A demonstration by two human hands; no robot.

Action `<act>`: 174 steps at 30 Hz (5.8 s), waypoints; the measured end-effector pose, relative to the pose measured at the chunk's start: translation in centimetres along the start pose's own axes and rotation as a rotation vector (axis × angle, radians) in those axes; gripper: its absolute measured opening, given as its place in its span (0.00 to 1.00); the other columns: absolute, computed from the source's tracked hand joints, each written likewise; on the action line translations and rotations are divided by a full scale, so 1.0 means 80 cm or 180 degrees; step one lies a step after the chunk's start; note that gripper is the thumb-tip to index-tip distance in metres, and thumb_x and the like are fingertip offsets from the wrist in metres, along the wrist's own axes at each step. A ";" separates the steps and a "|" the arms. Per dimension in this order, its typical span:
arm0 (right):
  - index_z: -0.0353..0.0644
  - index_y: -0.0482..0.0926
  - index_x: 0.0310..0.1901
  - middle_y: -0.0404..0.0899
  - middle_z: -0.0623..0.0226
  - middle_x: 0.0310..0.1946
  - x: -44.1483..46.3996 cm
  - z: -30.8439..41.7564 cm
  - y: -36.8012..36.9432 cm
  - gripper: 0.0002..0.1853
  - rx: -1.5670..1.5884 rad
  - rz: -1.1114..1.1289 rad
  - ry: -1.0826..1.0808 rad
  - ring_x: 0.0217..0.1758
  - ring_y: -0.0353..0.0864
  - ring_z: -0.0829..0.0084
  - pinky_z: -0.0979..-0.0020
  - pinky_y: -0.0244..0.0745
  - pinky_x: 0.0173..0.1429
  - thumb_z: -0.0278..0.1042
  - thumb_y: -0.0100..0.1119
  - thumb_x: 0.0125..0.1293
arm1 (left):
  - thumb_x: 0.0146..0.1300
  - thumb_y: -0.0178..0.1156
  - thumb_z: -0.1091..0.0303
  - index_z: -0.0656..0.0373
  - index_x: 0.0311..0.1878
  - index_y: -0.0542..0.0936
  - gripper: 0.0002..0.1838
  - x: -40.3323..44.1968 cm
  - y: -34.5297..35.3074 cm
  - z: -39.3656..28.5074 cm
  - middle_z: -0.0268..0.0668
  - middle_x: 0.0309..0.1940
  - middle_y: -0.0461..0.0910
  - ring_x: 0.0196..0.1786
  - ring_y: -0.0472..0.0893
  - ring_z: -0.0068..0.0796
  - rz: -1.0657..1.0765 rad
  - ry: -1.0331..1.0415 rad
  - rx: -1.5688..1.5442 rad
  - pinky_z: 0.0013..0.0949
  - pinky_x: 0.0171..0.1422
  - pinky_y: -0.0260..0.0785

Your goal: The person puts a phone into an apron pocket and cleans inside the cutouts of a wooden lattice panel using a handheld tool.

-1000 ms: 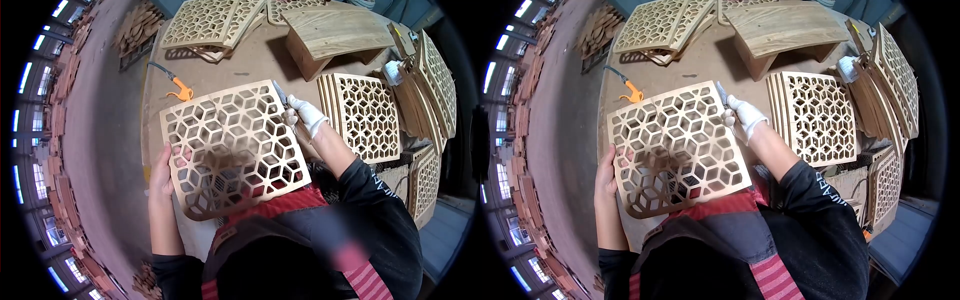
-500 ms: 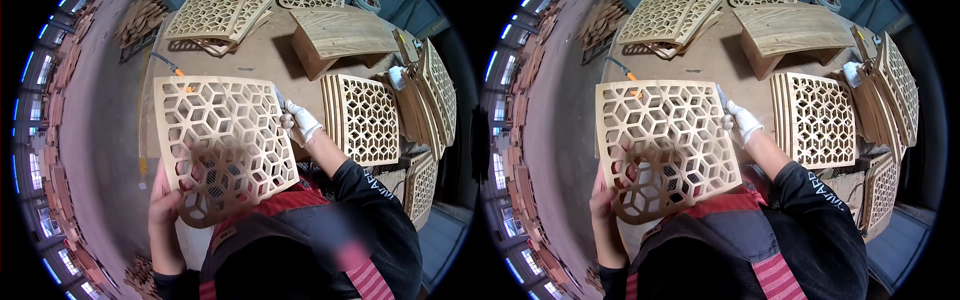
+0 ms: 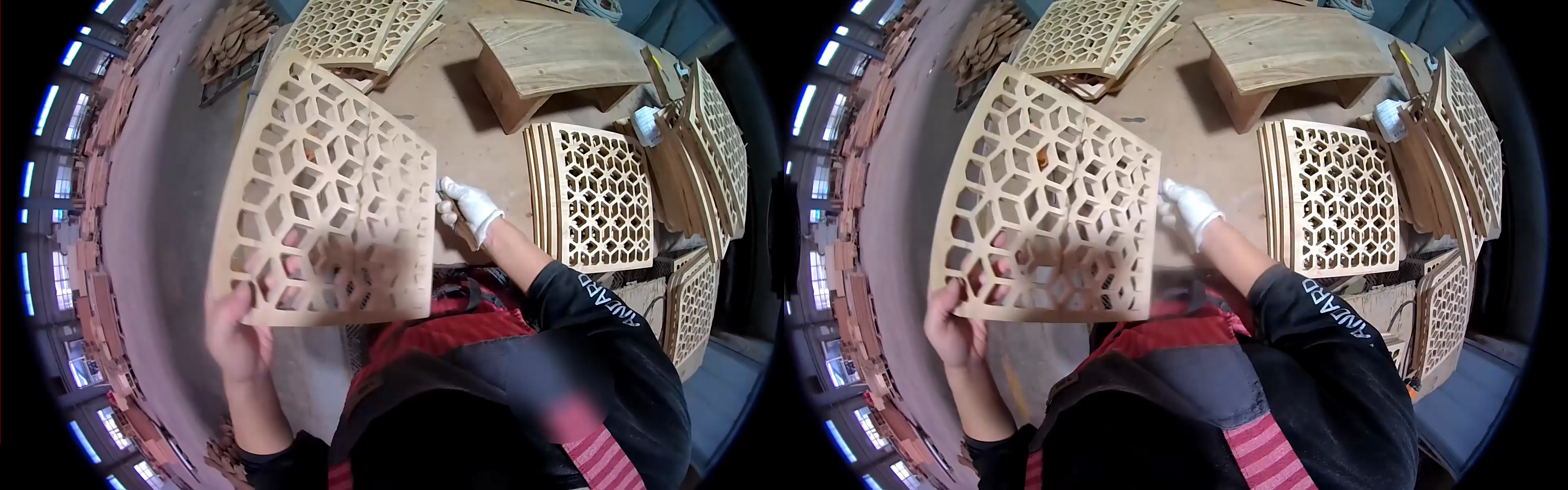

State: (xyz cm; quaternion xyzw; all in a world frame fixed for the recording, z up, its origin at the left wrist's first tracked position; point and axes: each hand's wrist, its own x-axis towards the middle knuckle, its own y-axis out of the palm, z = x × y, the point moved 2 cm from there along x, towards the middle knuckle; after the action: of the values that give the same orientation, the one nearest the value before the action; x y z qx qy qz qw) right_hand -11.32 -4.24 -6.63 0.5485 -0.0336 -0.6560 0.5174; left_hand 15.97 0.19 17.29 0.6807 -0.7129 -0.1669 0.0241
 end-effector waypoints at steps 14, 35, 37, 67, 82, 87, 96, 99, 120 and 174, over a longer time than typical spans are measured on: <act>0.39 0.75 0.40 0.77 0.68 0.23 -0.080 0.027 0.023 0.09 -0.2495 0.0647 -0.0804 0.15 0.69 0.80 0.74 0.64 0.18 0.36 0.52 0.72 | 0.68 0.60 0.56 0.68 0.59 0.76 0.25 0.148 0.030 -0.044 0.42 0.47 0.83 0.48 0.83 0.31 0.0470 0.0139 0.1730 0.34 0.56 0.75; 0.36 0.77 0.41 0.81 0.40 0.34 -0.080 0.053 0.087 0.14 -0.4926 0.0080 -0.1672 0.40 0.81 0.38 0.48 0.75 0.48 0.39 0.48 0.72 | 0.69 0.64 0.65 0.64 0.49 0.76 0.13 0.220 0.063 -0.026 0.33 0.37 0.80 0.34 0.80 0.19 -0.0311 0.1888 0.2879 0.24 0.35 0.76; 0.36 0.77 0.40 0.82 0.40 0.34 -0.079 0.051 0.089 0.14 -0.5064 0.0119 -0.1710 0.39 0.81 0.39 0.48 0.76 0.48 0.39 0.48 0.72 | 0.68 0.66 0.65 0.64 0.48 0.76 0.14 0.216 0.065 -0.026 0.32 0.36 0.79 0.35 0.79 0.19 -0.0346 0.1846 0.2890 0.24 0.34 0.75; 0.38 0.68 0.68 0.83 0.45 0.37 -0.043 0.019 0.091 0.25 -0.6089 0.0196 -0.2139 0.38 0.84 0.47 0.54 0.80 0.44 0.29 0.42 0.70 | 0.54 0.76 0.61 0.65 0.41 0.78 0.21 0.178 0.121 -0.021 0.44 0.32 0.87 0.35 0.87 0.29 -0.0014 0.2405 0.3422 0.32 0.40 0.77; 0.40 0.72 0.59 0.83 0.45 0.32 -0.093 0.028 0.029 0.20 -0.5997 0.0415 -0.1264 0.35 0.84 0.45 0.52 0.79 0.44 0.28 0.50 0.66 | 0.56 0.76 0.61 0.65 0.40 0.77 0.21 0.166 0.126 -0.018 0.41 0.31 0.87 0.33 0.86 0.26 0.0126 0.2458 0.3524 0.30 0.39 0.76; 0.34 0.80 0.42 0.83 0.43 0.37 -0.133 0.062 0.049 0.12 -0.5320 0.0049 -0.1215 0.42 0.83 0.44 0.53 0.78 0.48 0.30 0.48 0.69 | 0.57 0.76 0.61 0.64 0.41 0.77 0.21 0.165 0.126 -0.018 0.38 0.32 0.86 0.34 0.84 0.25 0.0119 0.2031 0.3359 0.29 0.41 0.75; 0.38 0.77 0.38 0.82 0.44 0.29 -0.137 0.075 0.054 0.13 -0.5045 0.0014 -0.2326 0.34 0.81 0.40 0.47 0.76 0.43 0.39 0.50 0.71 | 0.56 0.75 0.60 0.65 0.44 0.78 0.22 0.175 0.125 -0.021 0.40 0.34 0.86 0.36 0.85 0.25 -0.0002 0.2182 0.3499 0.30 0.43 0.75; 0.38 0.77 0.39 0.82 0.44 0.30 -0.142 0.079 0.072 0.13 -0.5134 0.0125 -0.2218 0.34 0.81 0.41 0.47 0.76 0.43 0.39 0.49 0.72 | 0.55 0.76 0.59 0.65 0.43 0.78 0.22 0.172 0.130 -0.022 0.41 0.33 0.87 0.36 0.85 0.25 0.0076 0.2110 0.3443 0.30 0.43 0.76; 0.32 0.77 0.46 0.82 0.42 0.40 -0.106 0.065 0.108 0.14 -0.5252 0.0057 -0.2906 0.43 0.83 0.44 0.53 0.79 0.48 0.31 0.44 0.69 | 0.55 0.76 0.62 0.66 0.39 0.76 0.20 0.160 0.146 -0.018 0.45 0.29 0.86 0.32 0.86 0.28 0.0331 0.2458 0.3436 0.30 0.36 0.75; 0.35 0.79 0.44 0.83 0.44 0.33 -0.176 0.089 0.120 0.13 -0.5632 0.0005 -0.2521 0.38 0.84 0.45 0.52 0.79 0.46 0.35 0.53 0.67 | 0.57 0.74 0.63 0.65 0.40 0.75 0.19 0.158 0.122 -0.019 0.43 0.28 0.86 0.30 0.85 0.26 0.0186 0.2318 0.3350 0.31 0.36 0.75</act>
State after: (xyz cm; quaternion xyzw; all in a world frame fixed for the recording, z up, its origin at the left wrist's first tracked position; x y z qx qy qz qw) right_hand -12.45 -2.30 11.68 -0.2999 0.3000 -0.5809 0.6947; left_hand 6.10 -12.32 18.93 0.5948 -0.6639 0.4481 -0.0682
